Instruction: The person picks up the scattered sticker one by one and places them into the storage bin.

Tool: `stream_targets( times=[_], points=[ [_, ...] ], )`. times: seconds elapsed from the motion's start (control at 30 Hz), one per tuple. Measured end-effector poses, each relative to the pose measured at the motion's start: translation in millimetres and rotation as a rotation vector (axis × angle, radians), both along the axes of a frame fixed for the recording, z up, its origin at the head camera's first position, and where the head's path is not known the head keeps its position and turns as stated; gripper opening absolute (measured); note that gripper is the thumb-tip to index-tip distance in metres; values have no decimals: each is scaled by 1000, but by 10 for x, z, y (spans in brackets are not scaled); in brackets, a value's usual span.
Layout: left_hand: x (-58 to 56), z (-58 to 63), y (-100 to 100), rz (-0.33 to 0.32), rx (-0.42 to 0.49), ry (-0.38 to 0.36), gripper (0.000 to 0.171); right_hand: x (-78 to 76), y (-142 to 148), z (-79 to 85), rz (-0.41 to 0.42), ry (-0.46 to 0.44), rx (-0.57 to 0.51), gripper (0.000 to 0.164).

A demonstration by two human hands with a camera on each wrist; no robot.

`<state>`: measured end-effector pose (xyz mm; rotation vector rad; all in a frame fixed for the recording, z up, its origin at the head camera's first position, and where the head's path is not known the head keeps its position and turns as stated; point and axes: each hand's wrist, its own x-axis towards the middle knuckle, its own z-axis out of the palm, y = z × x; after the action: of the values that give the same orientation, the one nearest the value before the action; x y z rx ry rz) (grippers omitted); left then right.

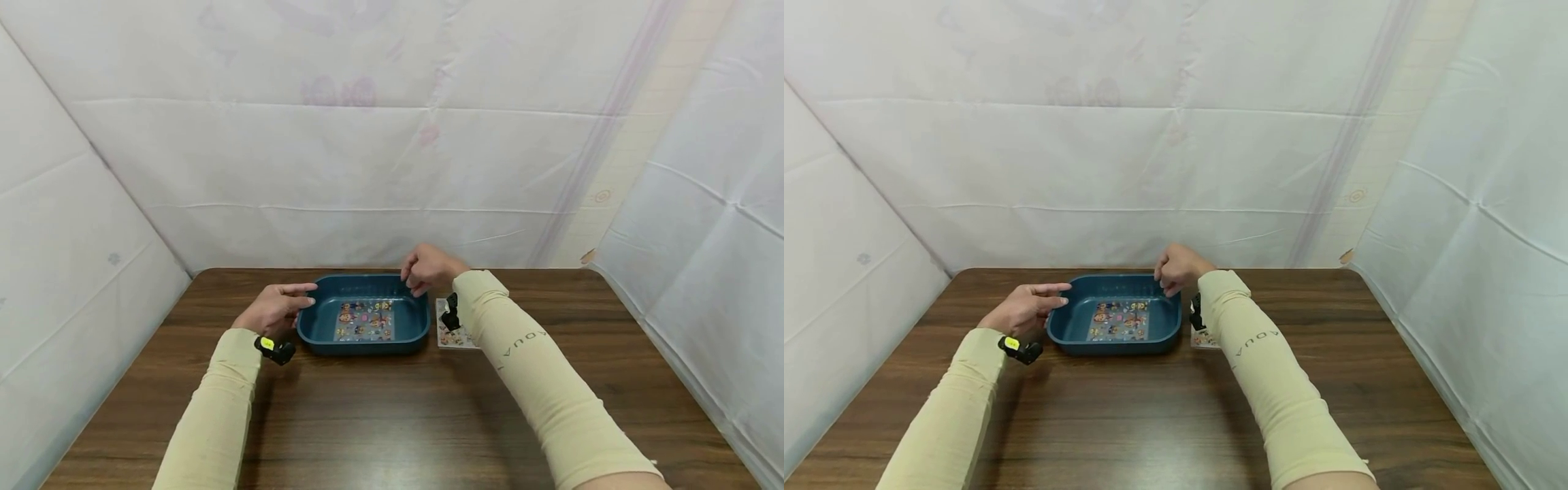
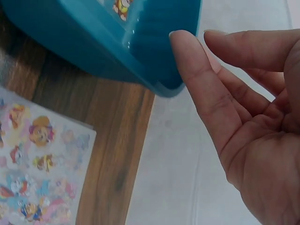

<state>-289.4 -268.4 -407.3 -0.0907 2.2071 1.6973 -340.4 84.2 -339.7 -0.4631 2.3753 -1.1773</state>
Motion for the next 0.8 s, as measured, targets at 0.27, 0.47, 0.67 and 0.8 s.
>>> stream_targets(
  times=[0.27,0.47,0.67,0.8],
  points=[
    [16,7,-2,-6,10,1,55,-10,144,55,32,18,32,25],
    [20,6,2,1,10,-8,55,-31,260,53,22,4,34,24],
    [33,12,-9,-6,17,-16,55,-34,344,48,35,16,40,24],
    [30,11,-17,-13,14,-6,55,-46,387,43,36,23,51,21]
  ],
)
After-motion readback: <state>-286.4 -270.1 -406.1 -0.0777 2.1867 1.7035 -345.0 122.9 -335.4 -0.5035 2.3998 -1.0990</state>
